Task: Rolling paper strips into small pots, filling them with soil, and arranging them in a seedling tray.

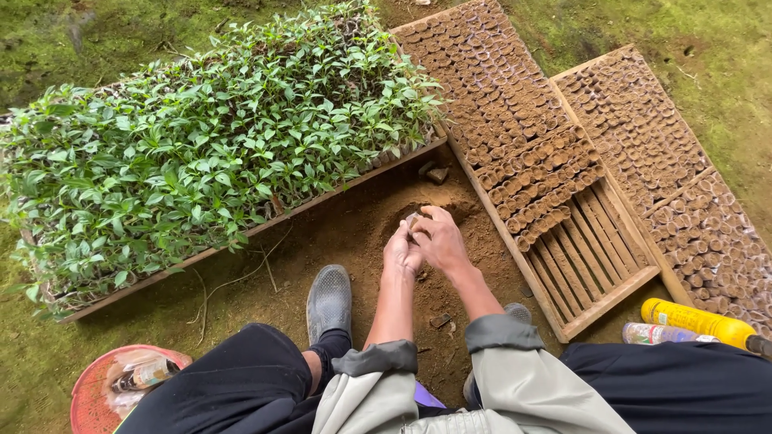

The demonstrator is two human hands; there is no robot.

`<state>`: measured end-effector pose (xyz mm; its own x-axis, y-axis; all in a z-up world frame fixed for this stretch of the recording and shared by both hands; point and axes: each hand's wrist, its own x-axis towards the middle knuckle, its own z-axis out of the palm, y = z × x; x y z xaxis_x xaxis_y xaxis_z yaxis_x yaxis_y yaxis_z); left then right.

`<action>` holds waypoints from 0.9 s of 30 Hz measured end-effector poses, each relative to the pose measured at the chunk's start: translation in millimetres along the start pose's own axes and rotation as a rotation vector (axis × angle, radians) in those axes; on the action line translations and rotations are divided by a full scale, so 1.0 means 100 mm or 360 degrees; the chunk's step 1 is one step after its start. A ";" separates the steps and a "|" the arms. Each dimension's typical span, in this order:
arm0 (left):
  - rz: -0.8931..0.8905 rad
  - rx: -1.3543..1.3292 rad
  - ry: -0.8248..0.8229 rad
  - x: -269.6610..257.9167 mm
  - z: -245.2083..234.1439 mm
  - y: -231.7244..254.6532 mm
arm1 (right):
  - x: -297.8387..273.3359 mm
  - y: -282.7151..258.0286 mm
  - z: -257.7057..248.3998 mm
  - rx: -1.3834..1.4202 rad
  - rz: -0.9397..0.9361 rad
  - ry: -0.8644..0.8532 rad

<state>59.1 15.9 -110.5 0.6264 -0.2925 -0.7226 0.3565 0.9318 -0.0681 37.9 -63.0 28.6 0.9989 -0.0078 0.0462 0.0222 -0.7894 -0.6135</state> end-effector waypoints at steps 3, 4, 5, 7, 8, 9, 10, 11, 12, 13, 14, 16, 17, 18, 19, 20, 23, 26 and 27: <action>0.0006 0.0001 -0.0014 0.31 -0.17 0.05 | -0.08 -0.08 -0.01 0.0165 0.0065 0.0087; 0.0005 -0.0002 -0.0007 0.19 -0.13 0.09 | -0.11 -0.08 -0.01 0.0164 0.0069 0.0080; -0.0012 -0.0055 0.0013 0.08 -0.09 0.14 | -0.14 -0.09 0.01 0.0247 0.0188 0.0175; -0.0023 -0.0109 0.0043 -0.04 -0.06 0.24 | -0.26 -0.01 0.14 0.0333 0.0312 0.0261; -0.0018 -0.0142 0.0071 -0.04 -0.07 0.29 | -0.35 0.09 0.27 0.0249 0.0476 0.0286; -0.0013 -0.0173 0.0097 -0.04 -0.07 0.34 | -0.44 0.18 0.39 0.0165 0.0638 0.0313; -0.0008 -0.0172 0.0105 -0.05 -0.07 0.37 | -0.58 0.35 0.63 0.0171 0.0642 0.0306; 0.0013 -0.0247 0.0139 -0.05 -0.07 0.41 | -0.71 0.51 0.88 0.0077 0.0732 0.0335; 0.0035 -0.0322 0.0172 -0.05 -0.06 0.46 | -0.83 0.66 1.13 -0.0018 0.0821 0.0363; 0.0049 -0.0324 0.0181 -0.08 -0.04 0.50 | -0.87 0.61 1.28 -0.0008 0.0820 0.0349; 0.0071 -0.0361 0.0201 -0.11 -0.02 0.54 | -0.91 0.55 1.42 -0.0159 0.0813 0.0389; 0.0105 -0.0399 0.0234 -0.14 0.00 0.59 | -0.89 0.33 1.61 -0.0302 0.0807 0.0411; 0.0118 -0.0413 0.0227 -0.15 0.00 0.61 | -0.81 0.17 1.64 -0.0273 0.0750 0.0440; 0.0130 -0.0427 0.0220 -0.15 0.01 0.62 | -0.74 0.01 1.67 -0.0244 0.0693 0.0469; 0.0139 -0.0429 0.0229 -0.18 0.04 0.63 | -0.71 0.02 1.70 -0.0239 0.0694 0.0457; 0.0150 -0.0408 0.0232 -0.21 0.08 0.64 | -0.69 0.03 1.73 -0.0215 0.0636 0.0374; 0.0165 -0.0283 0.0205 -0.12 0.07 0.61 | -0.63 0.16 1.71 -0.0175 0.0497 0.0186; 0.0188 -0.0037 0.0147 -0.13 0.19 0.59 | -0.54 0.39 1.62 -0.0139 0.0326 -0.0013; 0.0209 0.0100 0.0137 -0.20 0.22 0.58 | -0.56 0.47 1.59 -0.0117 0.0243 -0.0123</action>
<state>82.9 71.1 -84.9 0.6095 -0.1472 -0.7790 0.3199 0.9447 0.0718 -10.5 -1.9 -127.7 0.9907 -0.0857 -0.1056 -0.1299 -0.8254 -0.5494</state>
